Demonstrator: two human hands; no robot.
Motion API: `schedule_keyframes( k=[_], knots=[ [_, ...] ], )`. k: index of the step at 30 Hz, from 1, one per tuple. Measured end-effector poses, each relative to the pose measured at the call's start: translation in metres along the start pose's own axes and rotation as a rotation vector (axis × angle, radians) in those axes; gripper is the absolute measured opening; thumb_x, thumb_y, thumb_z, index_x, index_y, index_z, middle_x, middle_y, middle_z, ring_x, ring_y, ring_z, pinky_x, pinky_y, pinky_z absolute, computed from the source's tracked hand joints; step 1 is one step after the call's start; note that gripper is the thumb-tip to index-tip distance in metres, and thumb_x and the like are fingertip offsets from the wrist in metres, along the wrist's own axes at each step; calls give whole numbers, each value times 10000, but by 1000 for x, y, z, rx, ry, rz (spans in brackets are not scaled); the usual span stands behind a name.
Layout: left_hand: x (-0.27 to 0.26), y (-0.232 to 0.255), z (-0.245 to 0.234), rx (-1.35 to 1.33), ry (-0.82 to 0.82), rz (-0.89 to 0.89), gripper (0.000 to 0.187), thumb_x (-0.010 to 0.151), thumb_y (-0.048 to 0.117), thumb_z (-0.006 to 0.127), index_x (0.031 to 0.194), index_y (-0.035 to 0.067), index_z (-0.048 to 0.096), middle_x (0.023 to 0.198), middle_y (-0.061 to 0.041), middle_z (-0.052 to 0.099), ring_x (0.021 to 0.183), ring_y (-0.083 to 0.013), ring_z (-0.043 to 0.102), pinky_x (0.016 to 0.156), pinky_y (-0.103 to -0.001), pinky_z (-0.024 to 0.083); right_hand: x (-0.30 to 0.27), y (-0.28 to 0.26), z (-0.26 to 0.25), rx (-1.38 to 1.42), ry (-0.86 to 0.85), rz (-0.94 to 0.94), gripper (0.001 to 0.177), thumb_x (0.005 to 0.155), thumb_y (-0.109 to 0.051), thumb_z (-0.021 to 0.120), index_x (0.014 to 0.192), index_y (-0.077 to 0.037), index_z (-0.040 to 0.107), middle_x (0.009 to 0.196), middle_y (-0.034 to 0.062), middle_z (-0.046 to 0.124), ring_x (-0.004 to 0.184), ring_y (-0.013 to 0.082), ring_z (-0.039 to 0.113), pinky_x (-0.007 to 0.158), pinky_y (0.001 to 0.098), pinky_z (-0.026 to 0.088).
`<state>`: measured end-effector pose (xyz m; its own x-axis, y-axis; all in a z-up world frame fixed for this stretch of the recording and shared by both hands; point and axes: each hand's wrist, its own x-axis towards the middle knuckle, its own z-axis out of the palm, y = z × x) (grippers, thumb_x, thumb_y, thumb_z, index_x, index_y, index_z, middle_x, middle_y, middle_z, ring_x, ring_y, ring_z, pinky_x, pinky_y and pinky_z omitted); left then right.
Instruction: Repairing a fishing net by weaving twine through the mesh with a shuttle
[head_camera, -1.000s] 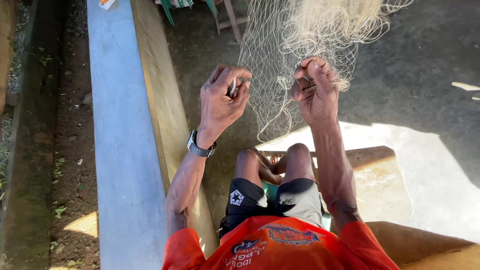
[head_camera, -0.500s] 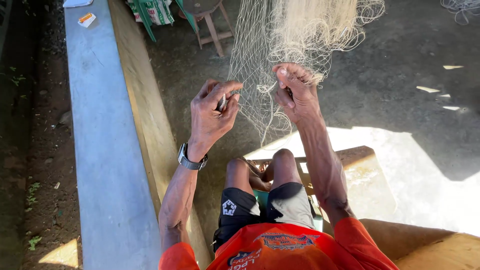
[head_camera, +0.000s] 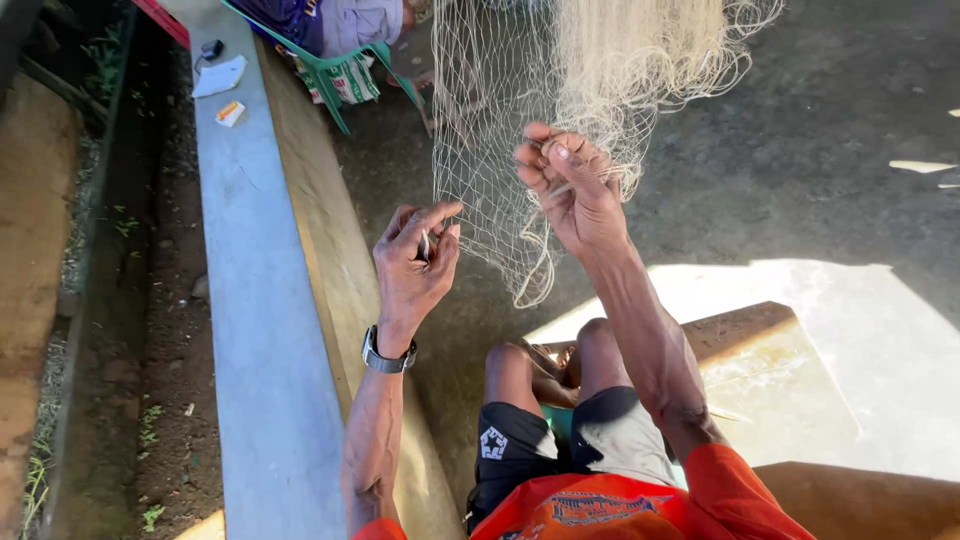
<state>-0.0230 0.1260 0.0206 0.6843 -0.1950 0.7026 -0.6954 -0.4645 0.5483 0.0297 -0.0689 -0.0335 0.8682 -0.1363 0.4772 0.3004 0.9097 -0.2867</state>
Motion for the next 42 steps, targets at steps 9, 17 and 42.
schedule_keyframes(
  k=[9, 17, 42],
  knots=[
    [0, -4, 6, 2, -3, -2, 248, 855, 21, 644, 1038, 165, 731, 704, -59, 551, 465, -155, 534, 437, -277, 442, -12, 0, -26, 8, -75, 127, 105, 988, -93, 491, 1040, -2, 496, 810, 144, 618, 473, 103, 526, 381, 201, 451],
    [1, -5, 4, -30, 38, -19, 206, 876, 29, 644, 1010, 154, 737, 707, -46, 558, 477, -111, 513, 434, -236, 426, -15, 7, -16, 71, 27, 263, 143, 962, -87, 529, 1067, 10, 540, 805, 125, 626, 494, 74, 512, 415, 195, 444],
    [6, -1, 43, -188, 52, 152, 199, 896, 11, 648, 1047, 107, 735, 754, -90, 594, 498, -199, 527, 469, -287, 432, -13, -64, 4, -389, 274, 111, 124, 884, 0, 663, 990, 45, 616, 772, 86, 599, 565, 71, 574, 513, 210, 527]
  ],
)
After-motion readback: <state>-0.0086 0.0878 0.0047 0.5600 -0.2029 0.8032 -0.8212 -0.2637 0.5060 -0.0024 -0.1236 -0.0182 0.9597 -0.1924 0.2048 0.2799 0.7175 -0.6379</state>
